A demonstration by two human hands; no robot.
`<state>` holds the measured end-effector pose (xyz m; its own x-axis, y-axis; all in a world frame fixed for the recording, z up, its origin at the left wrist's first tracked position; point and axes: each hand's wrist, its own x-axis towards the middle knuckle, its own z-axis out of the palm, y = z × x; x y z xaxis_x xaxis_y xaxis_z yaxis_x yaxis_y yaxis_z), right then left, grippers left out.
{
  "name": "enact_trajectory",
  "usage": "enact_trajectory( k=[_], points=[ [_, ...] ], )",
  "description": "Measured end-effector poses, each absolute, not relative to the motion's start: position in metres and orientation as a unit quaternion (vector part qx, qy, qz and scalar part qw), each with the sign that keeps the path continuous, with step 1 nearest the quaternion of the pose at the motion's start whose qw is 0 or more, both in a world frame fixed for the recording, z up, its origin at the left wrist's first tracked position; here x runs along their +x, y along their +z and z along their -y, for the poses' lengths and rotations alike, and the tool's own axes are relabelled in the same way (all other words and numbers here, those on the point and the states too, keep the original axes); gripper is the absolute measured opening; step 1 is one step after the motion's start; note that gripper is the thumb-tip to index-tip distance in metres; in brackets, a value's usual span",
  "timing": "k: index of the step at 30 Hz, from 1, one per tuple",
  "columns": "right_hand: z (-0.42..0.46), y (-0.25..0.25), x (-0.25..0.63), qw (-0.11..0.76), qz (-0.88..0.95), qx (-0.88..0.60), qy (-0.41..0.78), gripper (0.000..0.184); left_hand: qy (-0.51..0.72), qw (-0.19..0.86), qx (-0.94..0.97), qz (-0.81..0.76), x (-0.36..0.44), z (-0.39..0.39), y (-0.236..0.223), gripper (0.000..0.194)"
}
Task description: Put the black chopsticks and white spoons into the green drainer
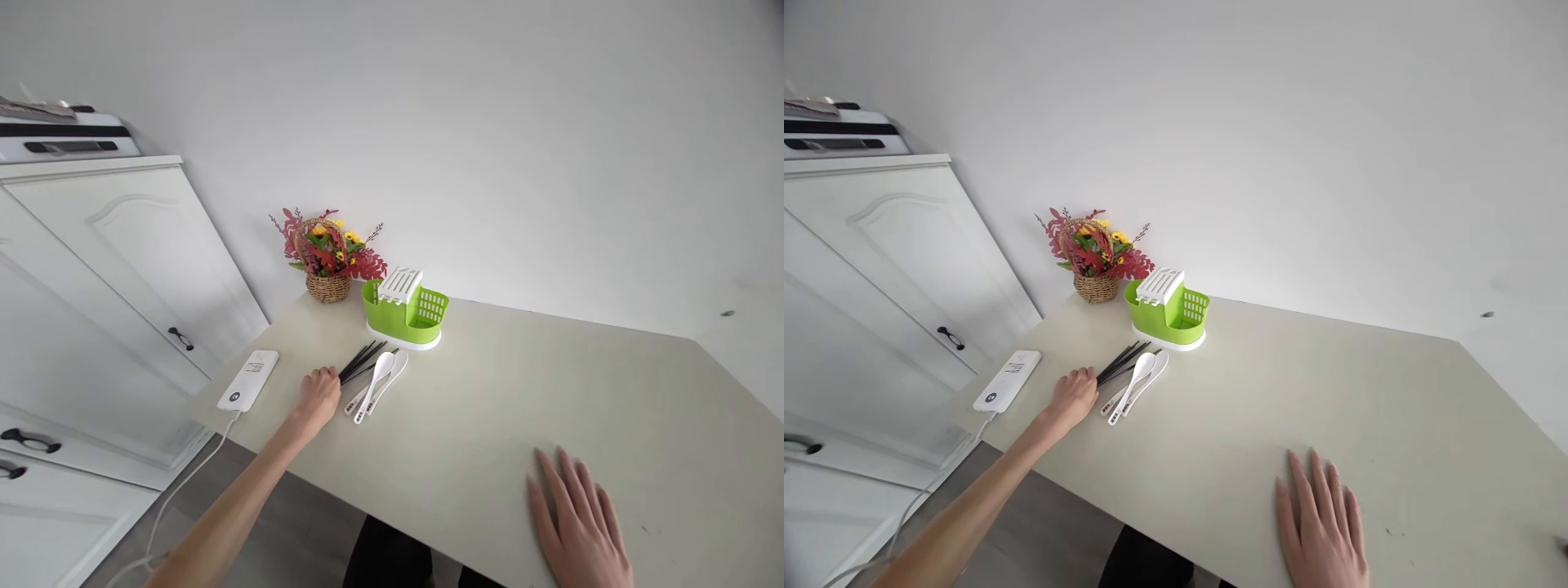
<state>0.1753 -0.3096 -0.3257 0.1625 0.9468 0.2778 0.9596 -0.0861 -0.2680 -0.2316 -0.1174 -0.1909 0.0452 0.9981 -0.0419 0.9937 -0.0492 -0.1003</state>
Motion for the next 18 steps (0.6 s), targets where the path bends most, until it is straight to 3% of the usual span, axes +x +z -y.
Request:
enact_trajectory(
  k=[11, 15, 18],
  points=[
    [0.309, -0.326, 0.178, 0.194, 0.639, -0.744, -0.001, 0.072, 0.000, 0.039, -0.699, 0.714, -0.257, 0.132, -0.208, 0.030],
    [0.309, -0.327, 0.177, 0.200, 0.641, -0.741, 0.001, 0.072, -0.180, -0.086, -0.661, 0.724, -0.266, 0.136, -0.206, 0.019],
    [0.309, -0.328, 0.175, 0.207, 0.645, -0.736, -0.007, 0.070, -0.344, -0.165, -0.612, 0.693, -0.256, 0.141, -0.204, 0.034]
  ],
)
